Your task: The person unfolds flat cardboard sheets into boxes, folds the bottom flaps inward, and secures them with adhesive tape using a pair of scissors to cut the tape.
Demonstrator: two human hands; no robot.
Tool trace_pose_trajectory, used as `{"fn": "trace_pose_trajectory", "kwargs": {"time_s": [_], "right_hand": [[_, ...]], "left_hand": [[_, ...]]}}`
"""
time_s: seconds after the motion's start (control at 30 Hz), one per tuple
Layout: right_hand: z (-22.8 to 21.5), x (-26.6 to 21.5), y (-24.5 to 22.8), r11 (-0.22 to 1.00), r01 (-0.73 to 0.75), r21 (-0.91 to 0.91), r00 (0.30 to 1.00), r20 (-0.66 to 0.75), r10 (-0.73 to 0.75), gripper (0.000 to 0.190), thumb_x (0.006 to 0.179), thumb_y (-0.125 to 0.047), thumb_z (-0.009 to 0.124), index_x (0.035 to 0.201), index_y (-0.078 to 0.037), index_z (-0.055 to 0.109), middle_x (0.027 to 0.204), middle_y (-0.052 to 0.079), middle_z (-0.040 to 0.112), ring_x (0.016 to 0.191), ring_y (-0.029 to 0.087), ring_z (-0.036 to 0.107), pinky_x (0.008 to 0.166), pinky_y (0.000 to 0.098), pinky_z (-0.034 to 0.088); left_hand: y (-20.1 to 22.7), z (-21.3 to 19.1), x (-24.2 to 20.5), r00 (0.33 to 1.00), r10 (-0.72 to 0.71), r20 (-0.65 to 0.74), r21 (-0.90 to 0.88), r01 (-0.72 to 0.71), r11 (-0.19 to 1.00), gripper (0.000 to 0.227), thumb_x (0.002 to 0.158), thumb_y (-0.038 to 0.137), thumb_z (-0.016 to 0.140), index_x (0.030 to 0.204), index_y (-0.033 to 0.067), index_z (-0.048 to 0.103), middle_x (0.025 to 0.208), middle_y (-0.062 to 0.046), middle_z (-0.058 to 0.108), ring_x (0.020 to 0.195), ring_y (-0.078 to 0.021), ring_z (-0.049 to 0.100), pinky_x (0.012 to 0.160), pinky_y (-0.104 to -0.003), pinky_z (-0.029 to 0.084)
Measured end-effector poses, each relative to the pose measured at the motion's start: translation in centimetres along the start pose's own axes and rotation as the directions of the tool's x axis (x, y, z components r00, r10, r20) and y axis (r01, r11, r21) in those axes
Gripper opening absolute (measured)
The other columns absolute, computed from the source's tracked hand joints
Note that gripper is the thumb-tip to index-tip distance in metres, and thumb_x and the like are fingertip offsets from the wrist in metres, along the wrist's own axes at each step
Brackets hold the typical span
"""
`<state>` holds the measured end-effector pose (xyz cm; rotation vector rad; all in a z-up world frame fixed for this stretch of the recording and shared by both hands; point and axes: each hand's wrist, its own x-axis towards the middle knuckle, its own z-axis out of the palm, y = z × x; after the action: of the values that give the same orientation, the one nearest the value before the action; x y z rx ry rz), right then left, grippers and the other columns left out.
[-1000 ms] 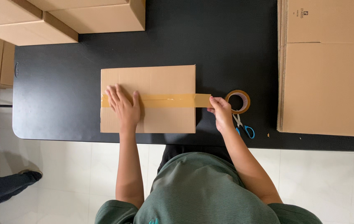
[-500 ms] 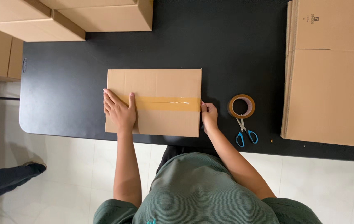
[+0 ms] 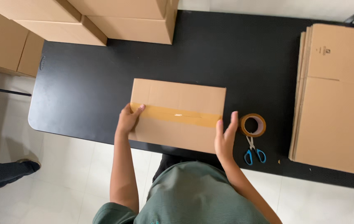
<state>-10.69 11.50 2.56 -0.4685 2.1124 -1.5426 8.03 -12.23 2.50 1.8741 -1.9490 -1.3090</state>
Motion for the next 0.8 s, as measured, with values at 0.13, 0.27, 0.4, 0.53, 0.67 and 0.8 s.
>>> {"fn": "trace_pose_trajectory", "kwargs": {"time_s": [0.13,0.27,0.4,0.53,0.67,0.8], "right_hand": [[1.3,0.5,1.3,0.977,0.051,-0.208,0.993,0.111,-0.029,0.067,0.093,-0.029,0.045,0.143,-0.002,0.010,0.143,0.027,0.015,0.133,0.040,0.016,0.108,0.0481,0.013],[2.7,1.0,-3.3,0.990,-0.125,-0.072,0.979,0.156,0.135,0.070,0.090,-0.038,0.046,0.143,-0.006,0.013,0.146,0.022,0.013,0.134,0.037,0.011,0.109,0.0506,0.011],[3.4,2.0,-1.6,0.947,-0.311,0.082,0.943,0.150,0.297,0.075,0.085,-0.044,0.052,0.143,-0.012,0.018,0.147,0.016,0.017,0.136,0.033,0.012,0.109,0.0497,0.010],[4.1,1.2,-1.0,0.910,-0.408,0.071,0.904,0.173,0.392,0.074,0.084,-0.048,0.050,0.142,-0.011,0.022,0.146,0.013,0.022,0.134,0.030,0.019,0.110,0.0440,0.015],[6.7,0.9,-2.7,0.841,-0.495,0.221,0.869,0.114,0.482,0.080,0.082,-0.054,0.051,0.140,-0.008,0.024,0.140,0.017,0.025,0.128,0.031,0.024,0.107,0.0431,0.017],[10.2,1.4,-1.5,0.888,-0.241,0.392,0.966,0.011,0.258,0.052,0.094,-0.043,0.041,0.133,-0.008,0.037,0.128,0.012,0.044,0.118,0.020,0.044,0.098,0.0365,0.034]], "left_hand": [[-0.6,-0.9,0.8,0.994,0.055,0.096,-0.065,-0.049,0.997,0.048,0.077,0.048,0.066,0.106,0.0100,0.061,0.093,-0.018,0.065,0.092,-0.0357,0.062,0.081,-0.047,0.047],[0.2,-2.3,1.1,0.964,0.133,0.228,-0.270,-0.069,0.960,0.045,0.082,0.039,0.066,0.110,0.0051,0.056,0.090,-0.022,0.065,0.085,-0.0353,0.064,0.074,-0.046,0.050],[0.6,-3.4,1.4,0.914,0.105,0.392,-0.480,0.106,0.871,0.059,0.083,0.036,0.062,0.132,0.0121,0.040,0.108,-0.031,0.055,0.101,-0.0445,0.054,0.083,-0.055,0.044],[0.7,-5.0,1.6,0.863,0.126,0.489,-0.553,0.195,0.810,0.080,0.081,0.045,0.059,0.144,0.0195,0.016,0.126,-0.036,0.041,0.113,-0.0485,0.044,0.090,-0.058,0.038],[-0.6,-6.1,2.2,0.832,0.092,0.547,-0.605,0.318,0.730,0.081,0.080,0.062,0.047,0.144,0.0200,0.018,0.133,-0.027,0.039,0.115,-0.0380,0.046,0.095,-0.050,0.039],[-5.5,-7.2,4.4,0.839,0.031,0.543,-0.667,0.408,0.624,0.079,0.083,0.068,0.036,0.143,0.0190,0.025,0.138,-0.020,0.038,0.118,-0.0324,0.045,0.098,-0.045,0.038]]}}
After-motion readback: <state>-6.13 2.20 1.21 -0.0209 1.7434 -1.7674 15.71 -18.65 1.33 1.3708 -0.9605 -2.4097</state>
